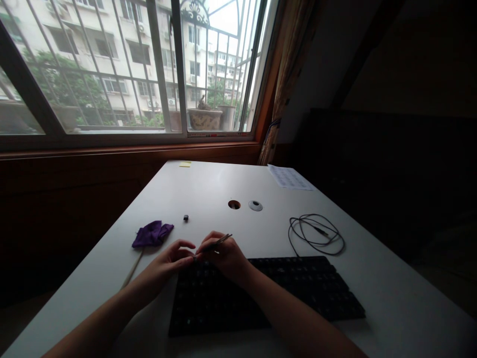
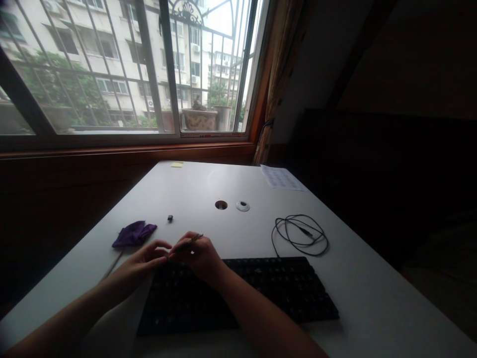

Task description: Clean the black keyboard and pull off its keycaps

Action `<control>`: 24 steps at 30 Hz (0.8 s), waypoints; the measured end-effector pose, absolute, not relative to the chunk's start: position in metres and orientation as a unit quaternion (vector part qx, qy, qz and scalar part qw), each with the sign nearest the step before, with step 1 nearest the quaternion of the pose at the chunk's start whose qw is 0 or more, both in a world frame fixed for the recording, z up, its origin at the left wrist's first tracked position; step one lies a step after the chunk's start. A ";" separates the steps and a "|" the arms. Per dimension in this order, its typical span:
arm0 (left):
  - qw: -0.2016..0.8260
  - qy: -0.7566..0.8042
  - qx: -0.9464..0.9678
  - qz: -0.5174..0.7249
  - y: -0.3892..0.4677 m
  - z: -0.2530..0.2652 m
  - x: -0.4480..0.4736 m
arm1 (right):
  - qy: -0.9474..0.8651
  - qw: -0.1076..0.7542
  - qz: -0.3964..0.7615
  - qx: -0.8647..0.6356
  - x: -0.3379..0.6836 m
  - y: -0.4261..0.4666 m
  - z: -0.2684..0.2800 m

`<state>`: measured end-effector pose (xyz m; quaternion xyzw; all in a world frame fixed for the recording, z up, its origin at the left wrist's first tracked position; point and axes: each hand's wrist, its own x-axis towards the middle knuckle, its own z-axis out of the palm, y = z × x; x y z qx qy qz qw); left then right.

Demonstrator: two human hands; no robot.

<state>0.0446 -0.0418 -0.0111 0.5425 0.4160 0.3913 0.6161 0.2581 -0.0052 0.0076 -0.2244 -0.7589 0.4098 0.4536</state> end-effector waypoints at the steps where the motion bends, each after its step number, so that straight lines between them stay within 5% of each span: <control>1: 0.621 0.414 0.537 0.393 -0.042 -0.011 0.045 | -0.757 0.454 0.414 -0.223 0.258 -0.005 0.007; 14: 0.619 0.400 0.533 0.415 -0.042 -0.015 0.044 | -0.688 0.432 0.542 -0.214 0.256 -0.004 -0.001; 24: 0.585 0.397 0.570 0.419 -0.041 -0.013 0.042 | -0.650 0.518 0.480 -0.280 0.260 0.001 0.005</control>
